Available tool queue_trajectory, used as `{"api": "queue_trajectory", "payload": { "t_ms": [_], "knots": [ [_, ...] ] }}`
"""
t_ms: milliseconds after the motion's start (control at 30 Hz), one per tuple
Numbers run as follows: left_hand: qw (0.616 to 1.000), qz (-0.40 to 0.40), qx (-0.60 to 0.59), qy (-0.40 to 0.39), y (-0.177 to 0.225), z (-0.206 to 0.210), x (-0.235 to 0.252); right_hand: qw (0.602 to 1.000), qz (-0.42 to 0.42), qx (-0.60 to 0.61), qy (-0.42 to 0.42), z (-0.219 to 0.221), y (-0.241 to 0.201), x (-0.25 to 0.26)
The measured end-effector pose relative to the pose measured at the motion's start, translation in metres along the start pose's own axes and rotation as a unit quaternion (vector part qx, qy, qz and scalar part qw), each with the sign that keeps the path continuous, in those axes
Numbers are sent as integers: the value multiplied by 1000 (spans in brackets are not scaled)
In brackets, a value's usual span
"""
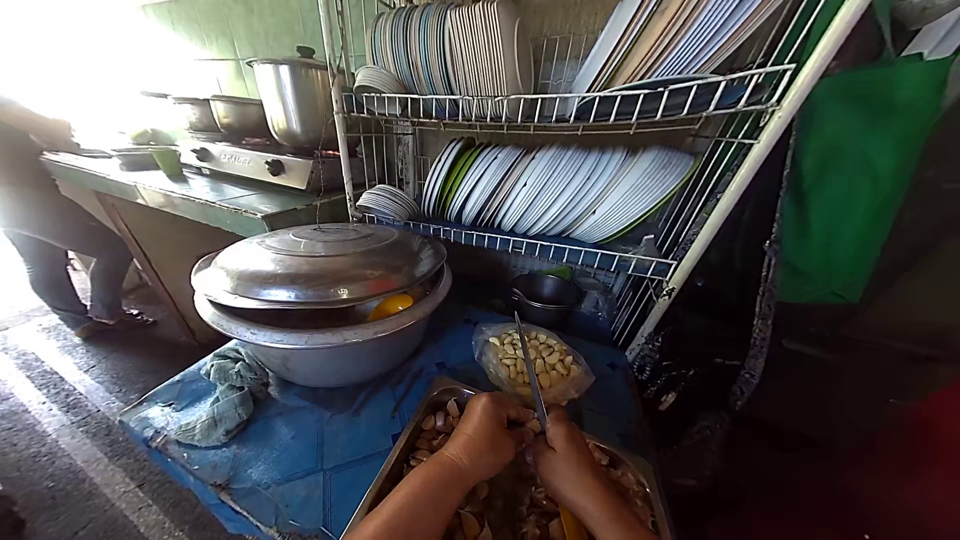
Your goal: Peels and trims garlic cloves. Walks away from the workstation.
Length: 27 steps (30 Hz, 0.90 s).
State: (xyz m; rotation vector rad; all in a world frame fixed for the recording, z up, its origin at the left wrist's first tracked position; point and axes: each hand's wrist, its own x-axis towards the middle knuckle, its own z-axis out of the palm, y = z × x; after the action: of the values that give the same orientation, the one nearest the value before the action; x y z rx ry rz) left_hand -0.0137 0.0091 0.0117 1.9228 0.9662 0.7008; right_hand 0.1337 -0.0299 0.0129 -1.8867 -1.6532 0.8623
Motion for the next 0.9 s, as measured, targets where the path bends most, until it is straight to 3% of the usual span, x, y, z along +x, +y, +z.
{"api": "queue_trajectory", "payload": {
  "t_ms": [167,367,533,700,900],
  "knots": [
    [994,-7,-109,-15,-11,-12,4,995,-43,86,-12,2,6,0],
    [969,-109,-216,-53,-8,-16,4,1000,-17,10,-6,4,1,-2],
    [972,-109,-206,-44,-10,-14,4,999,-7,-18,-29,3,-5,-5],
    [967,-81,-236,-61,-9,-21,3,998,-12,51,17,1,2,-2],
    [939,-112,-321,-48,-10,-32,0,993,-5,100,58,0,8,3]
  ]
}}
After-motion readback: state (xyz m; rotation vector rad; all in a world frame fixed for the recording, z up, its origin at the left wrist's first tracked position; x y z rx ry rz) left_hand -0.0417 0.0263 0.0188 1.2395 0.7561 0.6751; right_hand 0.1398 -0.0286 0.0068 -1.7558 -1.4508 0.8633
